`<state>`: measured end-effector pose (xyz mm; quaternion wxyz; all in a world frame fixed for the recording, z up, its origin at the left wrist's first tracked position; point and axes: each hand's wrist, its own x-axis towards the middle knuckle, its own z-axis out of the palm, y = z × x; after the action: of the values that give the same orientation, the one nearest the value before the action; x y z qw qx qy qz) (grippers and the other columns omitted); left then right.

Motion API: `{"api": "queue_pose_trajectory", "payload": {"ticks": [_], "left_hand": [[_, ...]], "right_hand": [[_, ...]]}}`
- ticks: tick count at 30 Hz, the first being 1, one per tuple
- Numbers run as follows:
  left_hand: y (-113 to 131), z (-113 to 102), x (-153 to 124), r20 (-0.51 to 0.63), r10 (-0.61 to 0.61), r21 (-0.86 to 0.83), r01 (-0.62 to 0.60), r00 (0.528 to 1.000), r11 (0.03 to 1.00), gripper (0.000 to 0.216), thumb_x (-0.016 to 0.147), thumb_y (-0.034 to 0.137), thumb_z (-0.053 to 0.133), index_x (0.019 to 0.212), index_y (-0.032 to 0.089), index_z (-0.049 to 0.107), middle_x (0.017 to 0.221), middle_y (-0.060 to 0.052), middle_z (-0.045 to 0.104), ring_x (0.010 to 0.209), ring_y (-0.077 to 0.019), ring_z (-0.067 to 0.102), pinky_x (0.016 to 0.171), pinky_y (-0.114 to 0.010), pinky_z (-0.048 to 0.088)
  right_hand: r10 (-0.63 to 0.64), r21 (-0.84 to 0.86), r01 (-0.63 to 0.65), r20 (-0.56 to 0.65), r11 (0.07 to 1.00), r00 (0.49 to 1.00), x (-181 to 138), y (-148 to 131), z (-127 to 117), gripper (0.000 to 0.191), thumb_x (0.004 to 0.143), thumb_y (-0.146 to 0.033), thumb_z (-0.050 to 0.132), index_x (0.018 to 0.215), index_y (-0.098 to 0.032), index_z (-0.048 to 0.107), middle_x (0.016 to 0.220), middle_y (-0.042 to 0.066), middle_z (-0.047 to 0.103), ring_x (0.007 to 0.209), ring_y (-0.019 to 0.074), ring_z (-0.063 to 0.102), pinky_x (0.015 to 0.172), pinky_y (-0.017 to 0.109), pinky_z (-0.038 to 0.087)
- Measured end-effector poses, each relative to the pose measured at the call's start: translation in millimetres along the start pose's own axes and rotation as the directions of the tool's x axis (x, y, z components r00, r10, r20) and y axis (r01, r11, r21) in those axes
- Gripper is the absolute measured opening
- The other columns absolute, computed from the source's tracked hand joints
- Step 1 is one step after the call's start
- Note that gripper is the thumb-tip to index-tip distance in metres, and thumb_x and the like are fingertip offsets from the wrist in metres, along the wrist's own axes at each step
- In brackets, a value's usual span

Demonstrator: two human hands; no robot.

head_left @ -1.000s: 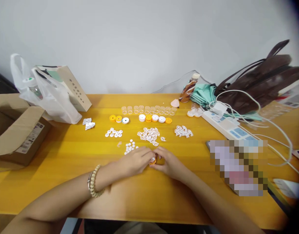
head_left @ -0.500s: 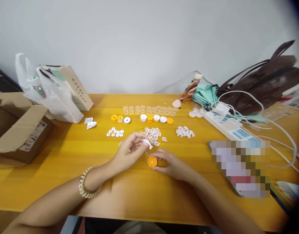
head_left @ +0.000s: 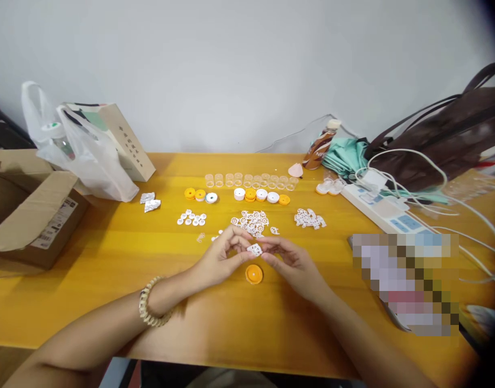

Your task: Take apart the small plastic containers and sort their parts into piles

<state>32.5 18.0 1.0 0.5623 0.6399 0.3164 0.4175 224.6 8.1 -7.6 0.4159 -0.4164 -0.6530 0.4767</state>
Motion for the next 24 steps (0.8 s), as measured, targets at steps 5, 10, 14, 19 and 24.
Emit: {"api": "queue_pose_trajectory", "payload": {"ticks": [5, 10, 14, 19, 24], "left_hand": [[-5.7, 0.6, 0.5, -0.033, 0.003, 0.000, -0.003, 0.999, 1.000, 0.013, 0.082, 0.023, 0.061, 0.091, 0.015, 0.055, 0.084, -0.002, 0.059, 0.079, -0.0103, 0.056, 0.076, -0.023, 0.045], [-10.3, -0.5, 2.3, -0.061, -0.041, -0.041, 0.039, 0.997, 0.998, 0.015, 0.082, 0.024, 0.061, 0.093, 0.014, 0.058, 0.088, -0.004, 0.063, 0.083, -0.0124, 0.060, 0.078, -0.026, 0.047], [-9.8, -0.9, 3.4, -0.094, -0.061, 0.046, 0.066, 0.994, 0.997, 0.015, 0.081, 0.027, 0.061, 0.085, 0.013, 0.061, 0.078, -0.004, 0.066, 0.072, -0.0122, 0.061, 0.069, -0.024, 0.049], [-8.8, -0.4, 2.6, -0.152, 0.035, 0.227, 0.001, 0.988, 0.974, 0.013, 0.083, 0.025, 0.058, 0.082, 0.013, 0.064, 0.078, -0.005, 0.067, 0.071, -0.0121, 0.062, 0.066, -0.022, 0.049], [-12.8, 0.1, 1.1, -0.156, 0.169, 0.345, -0.106, 0.973, 0.932, 0.009, 0.083, 0.018, 0.057, 0.084, 0.015, 0.066, 0.080, -0.005, 0.068, 0.073, -0.0116, 0.062, 0.068, -0.022, 0.050]], "right_hand": [[-0.075, 0.078, 0.078, -0.049, 0.994, 0.996, -2.8, 2.4, 11.6, 0.016, 0.081, -0.031, 0.061, 0.096, -0.026, 0.065, 0.089, 0.002, 0.068, 0.083, 0.0158, 0.061, 0.081, 0.032, 0.049], [-0.077, 0.104, 0.090, -0.121, 0.991, 0.990, -5.0, 6.5, 16.9, 0.013, 0.077, -0.029, 0.065, 0.089, -0.023, 0.063, 0.082, 0.002, 0.066, 0.077, 0.0151, 0.061, 0.077, 0.032, 0.050], [-0.070, 0.140, 0.086, -0.121, 0.986, 0.990, -4.1, 4.1, 18.7, 0.015, 0.073, -0.028, 0.069, 0.086, -0.023, 0.063, 0.080, 0.001, 0.065, 0.076, 0.0143, 0.061, 0.075, 0.030, 0.050], [0.060, 0.235, -0.031, -0.119, 0.972, 0.991, 0.0, -3.4, 19.3, 0.014, 0.076, -0.033, 0.065, 0.084, -0.021, 0.066, 0.076, 0.002, 0.068, 0.070, 0.0135, 0.062, 0.070, 0.028, 0.050], [0.148, 0.266, -0.116, -0.104, 0.957, 0.984, 0.9, -3.7, 19.6, 0.014, 0.072, -0.032, 0.068, 0.079, -0.019, 0.068, 0.070, 0.001, 0.070, 0.063, 0.0126, 0.063, 0.065, 0.026, 0.051]]}}
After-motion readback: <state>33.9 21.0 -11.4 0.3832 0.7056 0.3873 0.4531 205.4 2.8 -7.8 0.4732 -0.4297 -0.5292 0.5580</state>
